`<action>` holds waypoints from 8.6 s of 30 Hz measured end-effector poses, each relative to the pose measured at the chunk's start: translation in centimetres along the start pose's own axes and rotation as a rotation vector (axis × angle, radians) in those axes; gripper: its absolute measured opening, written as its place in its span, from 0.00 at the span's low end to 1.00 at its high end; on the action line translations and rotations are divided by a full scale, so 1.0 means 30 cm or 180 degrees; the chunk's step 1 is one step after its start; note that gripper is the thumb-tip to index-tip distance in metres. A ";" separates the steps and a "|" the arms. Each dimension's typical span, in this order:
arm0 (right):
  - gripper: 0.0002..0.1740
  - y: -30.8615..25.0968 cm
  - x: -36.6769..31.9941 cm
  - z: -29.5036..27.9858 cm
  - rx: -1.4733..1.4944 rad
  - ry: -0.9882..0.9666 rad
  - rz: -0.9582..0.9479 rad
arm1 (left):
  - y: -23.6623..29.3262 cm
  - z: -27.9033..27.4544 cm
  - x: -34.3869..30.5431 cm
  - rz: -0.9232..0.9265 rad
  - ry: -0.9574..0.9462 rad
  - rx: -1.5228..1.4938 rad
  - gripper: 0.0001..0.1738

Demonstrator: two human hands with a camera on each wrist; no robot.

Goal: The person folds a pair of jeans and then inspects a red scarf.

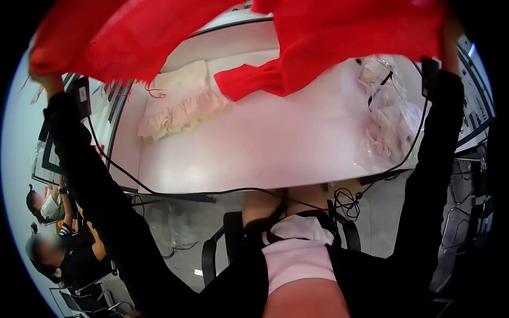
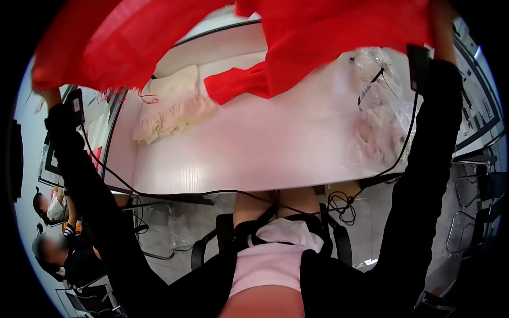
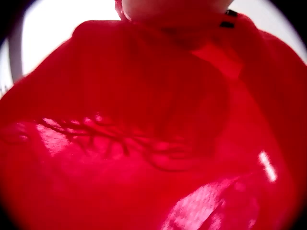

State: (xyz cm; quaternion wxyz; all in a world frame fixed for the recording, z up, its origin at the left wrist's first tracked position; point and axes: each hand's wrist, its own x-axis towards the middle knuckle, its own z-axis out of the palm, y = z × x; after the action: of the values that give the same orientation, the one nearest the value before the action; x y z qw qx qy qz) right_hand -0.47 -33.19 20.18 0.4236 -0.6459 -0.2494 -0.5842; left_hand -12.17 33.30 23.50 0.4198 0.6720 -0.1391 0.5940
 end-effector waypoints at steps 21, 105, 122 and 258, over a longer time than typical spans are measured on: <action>0.18 0.215 -0.335 0.193 -0.1109 -0.1971 0.1236 | -0.268 0.222 -0.432 -0.0570 -0.2456 0.4066 0.35; 0.24 -0.098 -0.845 -0.269 0.0556 -0.7513 0.0714 | 0.190 0.100 -1.105 -0.1612 -0.7523 0.1186 0.13; 0.07 0.013 0.378 -0.188 -0.1671 0.1817 -0.1944 | 0.004 -0.163 0.408 0.3053 -0.0977 0.6889 0.18; 0.09 0.180 -0.911 0.189 -0.0650 -0.1806 0.1271 | -0.006 0.943 -1.295 -0.3304 -0.1247 -0.1462 0.04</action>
State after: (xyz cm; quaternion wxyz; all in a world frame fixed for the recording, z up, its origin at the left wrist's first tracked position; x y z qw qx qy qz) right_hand 1.75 -26.50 -7.37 0.3765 -0.8573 -0.1664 -0.3093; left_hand -2.71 0.66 -10.47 0.7560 0.6412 0.0076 0.1312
